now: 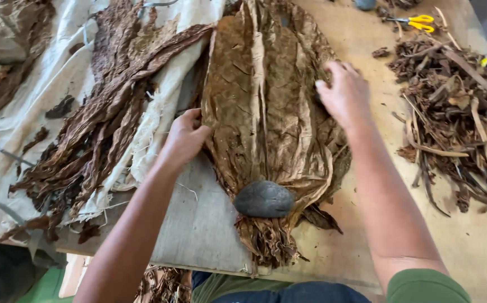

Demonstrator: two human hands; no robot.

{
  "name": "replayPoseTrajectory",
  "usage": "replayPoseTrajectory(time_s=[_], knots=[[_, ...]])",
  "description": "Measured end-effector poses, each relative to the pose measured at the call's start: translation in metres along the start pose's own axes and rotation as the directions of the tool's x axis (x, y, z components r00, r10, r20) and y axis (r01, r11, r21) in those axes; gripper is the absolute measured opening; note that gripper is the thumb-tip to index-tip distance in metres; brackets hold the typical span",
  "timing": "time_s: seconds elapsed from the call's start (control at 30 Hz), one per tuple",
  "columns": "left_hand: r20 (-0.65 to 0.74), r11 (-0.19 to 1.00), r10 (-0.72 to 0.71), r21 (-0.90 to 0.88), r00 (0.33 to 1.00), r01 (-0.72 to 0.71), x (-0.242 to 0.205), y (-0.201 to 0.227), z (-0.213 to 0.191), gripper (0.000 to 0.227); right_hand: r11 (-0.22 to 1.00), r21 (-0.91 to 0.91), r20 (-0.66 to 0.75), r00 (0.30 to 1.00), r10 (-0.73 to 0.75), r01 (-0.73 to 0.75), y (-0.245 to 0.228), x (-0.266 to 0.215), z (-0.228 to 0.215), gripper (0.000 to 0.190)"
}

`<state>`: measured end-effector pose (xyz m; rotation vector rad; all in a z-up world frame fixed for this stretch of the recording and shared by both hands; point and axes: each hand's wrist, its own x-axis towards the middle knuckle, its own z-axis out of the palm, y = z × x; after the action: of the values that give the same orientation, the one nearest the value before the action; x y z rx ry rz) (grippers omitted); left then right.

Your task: The person places several smooth stones on top of a large dried leaf laid flat on a wooden table. The person adjusts the leaf edges and repositions the stones to keep the leaf flat. Another person works on similar leaves nearby.

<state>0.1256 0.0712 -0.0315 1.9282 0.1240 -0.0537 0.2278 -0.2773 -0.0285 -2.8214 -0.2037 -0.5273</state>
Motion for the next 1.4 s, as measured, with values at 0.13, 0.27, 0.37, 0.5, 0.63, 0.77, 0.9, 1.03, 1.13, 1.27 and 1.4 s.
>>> replayPoseTrajectory(time_s=[0.13, 0.27, 0.37, 0.5, 0.63, 0.77, 0.9, 1.03, 1.13, 1.27, 1.4], knots=[[-0.067, 0.986, -0.059, -0.16, 0.996, 0.048, 0.024, -0.009, 0.01, 0.061, 0.992, -0.046, 0.362, 0.924, 0.127, -0.118, 0.019, -0.029, -0.043, 0.054], [-0.195, 0.997, 0.064, -0.038, 0.979, -0.072, 0.034, -0.004, 0.024, 0.039, 0.995, -0.027, 0.329, 0.939, 0.101, -0.098, 0.027, -0.043, -0.034, 0.061], [-0.206, 0.988, 0.115, -0.08, 0.972, -0.134, 0.039, -0.004, 0.023, 0.036, 0.996, 0.045, 0.313, 0.948, 0.055, -0.073, 0.029, -0.051, -0.036, 0.063], [-0.153, 0.953, 0.303, 0.05, 0.941, -0.299, 0.041, -0.011, 0.019, 0.039, 0.982, 0.175, 0.232, 0.972, 0.034, -0.076, 0.047, -0.052, -0.015, 0.062], [-0.094, 0.936, 0.318, 0.187, 0.943, -0.297, 0.055, -0.028, 0.012, 0.047, 0.941, 0.273, 0.239, 0.961, 0.137, -0.202, 0.052, -0.054, -0.028, 0.055], [0.071, 0.833, 0.339, 0.44, 0.938, -0.334, 0.048, -0.018, 0.006, 0.064, 0.984, 0.082, 0.061, 0.987, 0.151, -0.156, 0.071, -0.058, -0.027, 0.058], [0.115, 0.809, 0.317, 0.486, 0.942, -0.331, 0.053, -0.011, 0.002, 0.072, 0.97, -0.005, 0.026, 0.97, 0.244, -0.244, 0.081, -0.058, -0.019, 0.055], [0.105, 0.835, 0.329, 0.432, 0.938, -0.341, 0.067, -0.022, 0.007, 0.065, 0.953, -0.156, 0.026, 0.963, 0.267, -0.26, 0.073, -0.045, -0.012, 0.051], [0.045, 0.912, 0.202, 0.355, 0.978, -0.204, 0.054, -0.003, 0.007, 0.048, 0.965, -0.24, -0.082, 0.993, 0.09, -0.107, 0.055, -0.032, 0.016, 0.02], [-0.03, 0.881, 0.202, 0.442, 0.979, -0.168, 0.073, -0.015, 0.015, 0.034, 0.975, 0.147, 0.051, 0.985, 0.163, -0.169, 0.018, -0.013, 0.05, 0.024], [0.029, 0.816, 0.227, 0.54, 0.974, -0.206, 0.079, -0.018, 0.016, 0.05, 0.905, 0.218, 0.251, 0.917, 0.31, -0.366, 0.021, 0.008, 0.081, 0.028]])
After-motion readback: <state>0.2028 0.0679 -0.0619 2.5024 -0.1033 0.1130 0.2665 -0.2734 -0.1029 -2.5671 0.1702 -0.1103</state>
